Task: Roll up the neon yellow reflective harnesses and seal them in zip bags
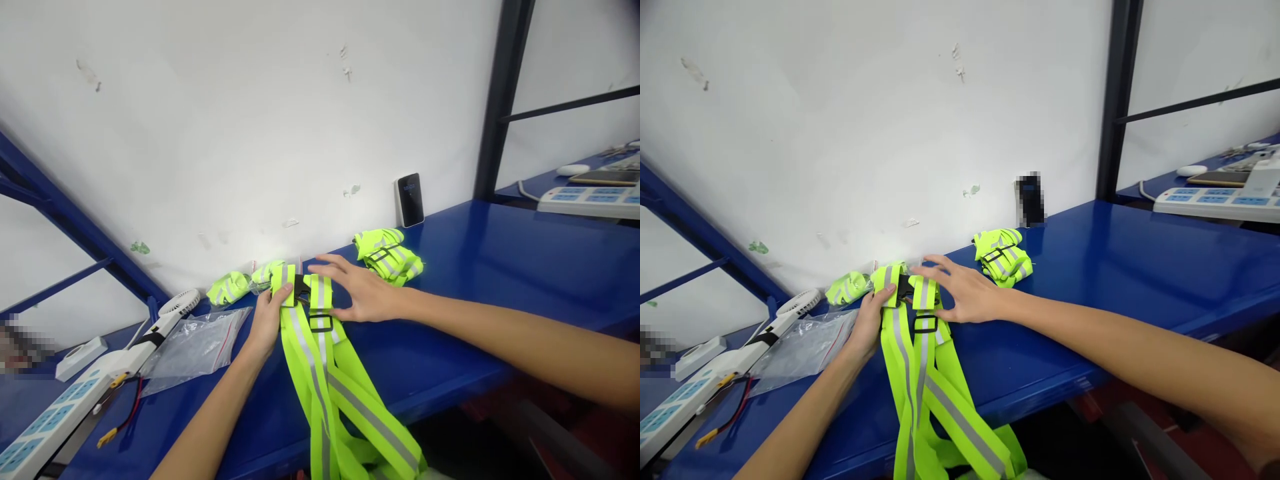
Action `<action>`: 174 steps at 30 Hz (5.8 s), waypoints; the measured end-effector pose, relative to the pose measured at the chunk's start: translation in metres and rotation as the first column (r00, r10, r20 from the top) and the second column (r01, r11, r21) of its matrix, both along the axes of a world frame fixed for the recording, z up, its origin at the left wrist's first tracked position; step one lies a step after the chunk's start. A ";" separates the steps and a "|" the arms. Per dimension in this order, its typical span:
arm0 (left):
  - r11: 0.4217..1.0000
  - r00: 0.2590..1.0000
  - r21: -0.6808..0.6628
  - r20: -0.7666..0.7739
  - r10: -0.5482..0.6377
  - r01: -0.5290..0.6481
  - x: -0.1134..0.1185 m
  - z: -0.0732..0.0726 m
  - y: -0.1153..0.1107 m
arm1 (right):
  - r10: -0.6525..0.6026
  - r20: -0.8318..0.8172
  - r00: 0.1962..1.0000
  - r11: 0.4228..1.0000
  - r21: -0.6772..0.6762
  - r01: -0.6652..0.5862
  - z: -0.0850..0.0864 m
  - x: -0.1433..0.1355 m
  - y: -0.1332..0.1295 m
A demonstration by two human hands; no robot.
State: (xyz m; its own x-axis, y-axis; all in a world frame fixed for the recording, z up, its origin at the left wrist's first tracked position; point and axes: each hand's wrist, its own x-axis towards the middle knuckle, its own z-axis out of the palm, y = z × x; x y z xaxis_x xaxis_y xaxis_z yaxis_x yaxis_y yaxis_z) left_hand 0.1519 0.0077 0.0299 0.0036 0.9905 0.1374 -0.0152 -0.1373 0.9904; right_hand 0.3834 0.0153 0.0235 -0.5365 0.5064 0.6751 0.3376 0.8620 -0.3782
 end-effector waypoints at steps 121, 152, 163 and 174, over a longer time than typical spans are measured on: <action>0.976 0.986 0.147 -0.059 -0.154 0.161 0.018 -0.020 -0.004 | -0.148 -0.602 0.784 0.556 -0.707 -0.438 0.001 -0.036 -0.024; 0.968 0.996 0.238 -0.036 -0.077 0.083 0.026 -0.019 -0.010 | -0.150 -0.610 0.778 0.475 -0.735 -0.484 -0.014 -0.034 -0.013; 0.956 0.958 0.109 0.071 -0.279 0.271 0.020 -0.021 -0.001 | -0.055 -0.663 0.747 -0.059 -0.745 -0.665 0.007 -0.019 -0.014; 0.849 0.854 0.144 0.039 -0.518 0.509 0.009 -0.015 -0.015 | -0.214 -0.618 0.756 0.272 -0.781 -0.562 0.004 -0.019 -0.013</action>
